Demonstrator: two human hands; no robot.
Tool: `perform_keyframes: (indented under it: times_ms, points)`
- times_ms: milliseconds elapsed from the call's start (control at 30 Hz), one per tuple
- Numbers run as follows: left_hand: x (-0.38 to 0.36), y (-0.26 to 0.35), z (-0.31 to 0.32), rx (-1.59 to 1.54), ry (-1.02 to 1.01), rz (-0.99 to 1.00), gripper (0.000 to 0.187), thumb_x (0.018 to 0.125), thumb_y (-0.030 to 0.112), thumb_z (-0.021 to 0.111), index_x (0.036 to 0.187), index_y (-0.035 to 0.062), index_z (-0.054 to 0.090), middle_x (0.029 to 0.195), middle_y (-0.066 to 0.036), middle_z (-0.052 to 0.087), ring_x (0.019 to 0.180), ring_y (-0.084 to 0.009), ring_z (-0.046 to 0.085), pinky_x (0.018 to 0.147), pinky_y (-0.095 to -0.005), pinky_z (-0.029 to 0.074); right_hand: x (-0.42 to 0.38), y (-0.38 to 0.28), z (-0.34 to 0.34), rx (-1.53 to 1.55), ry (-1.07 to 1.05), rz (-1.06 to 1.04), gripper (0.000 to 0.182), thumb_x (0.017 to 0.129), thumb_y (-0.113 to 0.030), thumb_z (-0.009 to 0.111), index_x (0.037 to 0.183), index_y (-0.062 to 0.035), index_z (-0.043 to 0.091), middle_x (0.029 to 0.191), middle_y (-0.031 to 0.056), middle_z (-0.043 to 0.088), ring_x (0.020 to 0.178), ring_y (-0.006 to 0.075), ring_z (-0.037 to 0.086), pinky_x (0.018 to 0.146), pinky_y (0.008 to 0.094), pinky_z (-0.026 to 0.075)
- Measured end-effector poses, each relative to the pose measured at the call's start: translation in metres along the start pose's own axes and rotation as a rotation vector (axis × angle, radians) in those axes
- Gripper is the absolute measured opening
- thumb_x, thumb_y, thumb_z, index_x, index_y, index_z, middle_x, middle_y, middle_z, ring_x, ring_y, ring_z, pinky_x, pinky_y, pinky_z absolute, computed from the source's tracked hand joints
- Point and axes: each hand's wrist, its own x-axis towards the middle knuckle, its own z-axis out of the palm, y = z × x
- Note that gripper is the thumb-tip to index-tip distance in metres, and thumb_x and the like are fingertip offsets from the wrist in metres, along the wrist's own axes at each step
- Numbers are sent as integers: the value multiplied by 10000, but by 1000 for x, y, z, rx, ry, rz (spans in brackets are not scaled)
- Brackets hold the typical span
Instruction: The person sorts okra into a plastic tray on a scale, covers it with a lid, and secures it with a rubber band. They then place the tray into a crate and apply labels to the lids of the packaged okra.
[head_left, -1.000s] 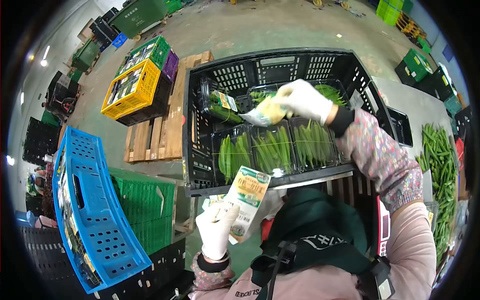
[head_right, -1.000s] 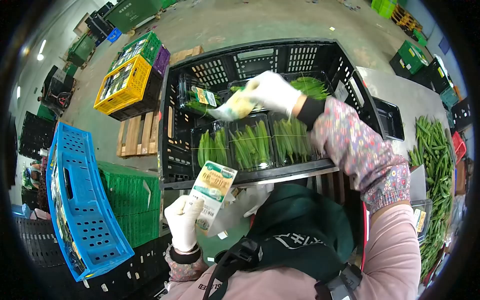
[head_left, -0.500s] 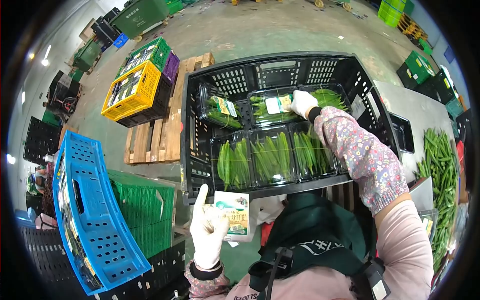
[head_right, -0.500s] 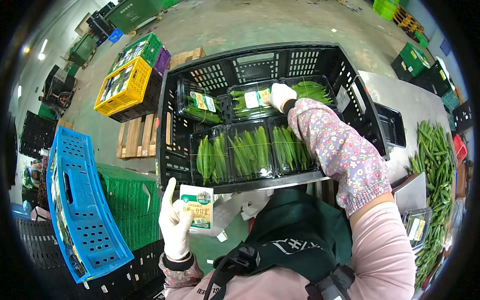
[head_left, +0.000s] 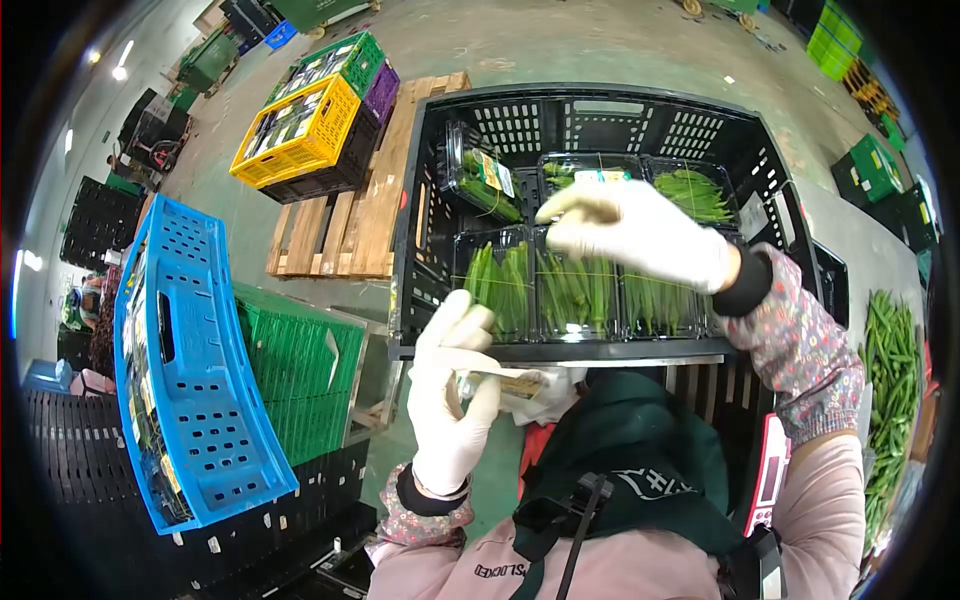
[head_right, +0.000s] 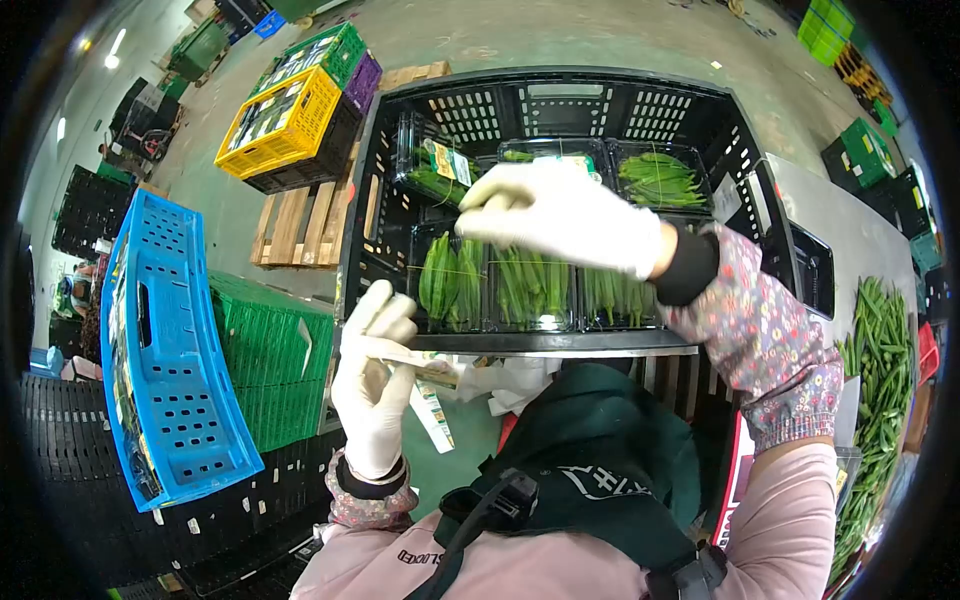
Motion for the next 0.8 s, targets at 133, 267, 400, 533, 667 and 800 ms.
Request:
perform_keyframes:
  times_ms: [133,267,400,533,667,800]
  points:
    - [-4,16,13,-197,84,-243,276,928,-60,602,1203,-42,621,1205,-179,669,1058,-181,659,947,-312,512,-28,-35,22,-124,-226,-74,529,883,-446,721,1144,9,648,856,110,713,750,186,682,695,298,535]
    - [-12,0,14,-45,152,-306,173,933,-11,641,1100,-56,651,952,-117,714,869,-142,671,827,-259,524,-40,-35,40,-273,-307,-69,577,808,-506,739,1124,-29,667,856,148,714,770,309,706,707,368,557]
    - [-20,-13,13,-126,168,-285,54,944,-8,618,967,-43,652,817,-56,683,732,-73,585,711,-219,466,-47,-23,58,-265,-214,-234,305,874,-330,707,1037,-74,682,734,141,660,657,323,662,598,381,521]
    - [-15,-1,19,-101,77,-372,45,906,15,686,903,-24,663,790,-7,649,714,-38,525,669,-205,431,-43,-2,36,-628,35,-735,161,881,-200,653,971,-71,689,755,116,665,673,307,659,600,365,534]
    - [-18,-4,3,30,-153,-561,70,848,26,752,886,-15,710,828,-7,685,743,-51,579,664,-219,466,-10,54,-74,-323,366,42,174,847,-184,658,812,-20,703,707,127,665,581,248,643,562,358,525]
    - [-17,-12,-8,160,-313,-194,94,852,4,726,941,-23,708,1013,-57,691,926,-82,626,752,-224,481,-12,174,-180,-94,576,580,305,878,-310,734,785,-32,649,631,19,557,511,129,508,471,291,411]
